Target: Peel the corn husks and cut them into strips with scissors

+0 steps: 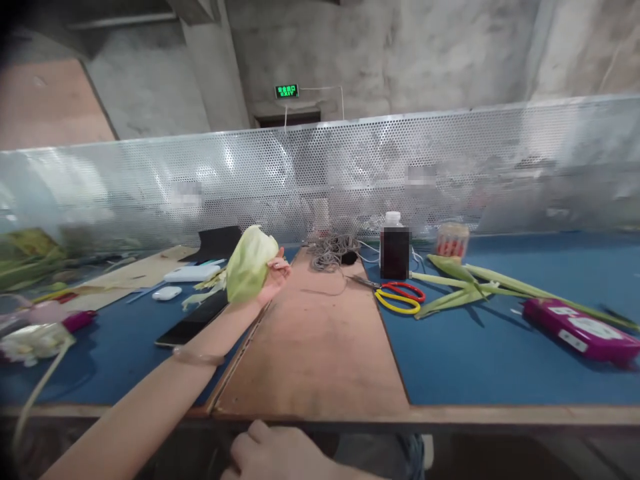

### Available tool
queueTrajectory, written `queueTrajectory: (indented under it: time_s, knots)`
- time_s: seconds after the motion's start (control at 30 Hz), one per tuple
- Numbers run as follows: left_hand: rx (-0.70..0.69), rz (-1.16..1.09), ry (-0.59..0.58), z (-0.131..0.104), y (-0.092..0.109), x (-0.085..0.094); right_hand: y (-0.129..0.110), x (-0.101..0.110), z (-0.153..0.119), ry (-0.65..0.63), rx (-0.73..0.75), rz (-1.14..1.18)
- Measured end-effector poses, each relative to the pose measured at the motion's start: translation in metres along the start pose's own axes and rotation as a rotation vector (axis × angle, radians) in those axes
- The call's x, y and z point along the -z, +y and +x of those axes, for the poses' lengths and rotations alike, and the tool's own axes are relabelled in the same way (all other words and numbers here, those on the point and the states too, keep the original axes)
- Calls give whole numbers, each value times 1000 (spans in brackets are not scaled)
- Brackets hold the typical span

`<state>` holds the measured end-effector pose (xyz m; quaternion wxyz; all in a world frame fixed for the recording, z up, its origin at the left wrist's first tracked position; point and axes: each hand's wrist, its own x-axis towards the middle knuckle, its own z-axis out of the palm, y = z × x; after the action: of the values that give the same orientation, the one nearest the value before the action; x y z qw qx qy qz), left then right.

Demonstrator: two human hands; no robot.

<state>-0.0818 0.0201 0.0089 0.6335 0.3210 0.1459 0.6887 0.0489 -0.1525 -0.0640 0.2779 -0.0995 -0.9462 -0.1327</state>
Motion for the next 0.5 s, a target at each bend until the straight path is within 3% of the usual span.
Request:
queueTrajectory:
  time_s: [0.1, 0.17, 0.23, 0.3, 0.37, 0.5]
  knots:
    - [5, -18, -63, -10, -1, -10, 31, 47, 8, -36, -135, 209]
    - [43, -5, -94, -20, -2, -18, 62, 78, 18, 100, -413, 328]
    - [218, 94, -152, -28, -4, -26, 97, 99, 28, 188, -501, 335]
    - [302, 147, -175, -33, -7, -31, 132, 106, 36, 262, -716, 427]
    - [422, 218, -212, -34, -11, -33, 157, 103, 41, 230, -941, 665]
    - [599, 367, -224, -32, -19, -32, 173, 93, 41, 166, -993, 1140]
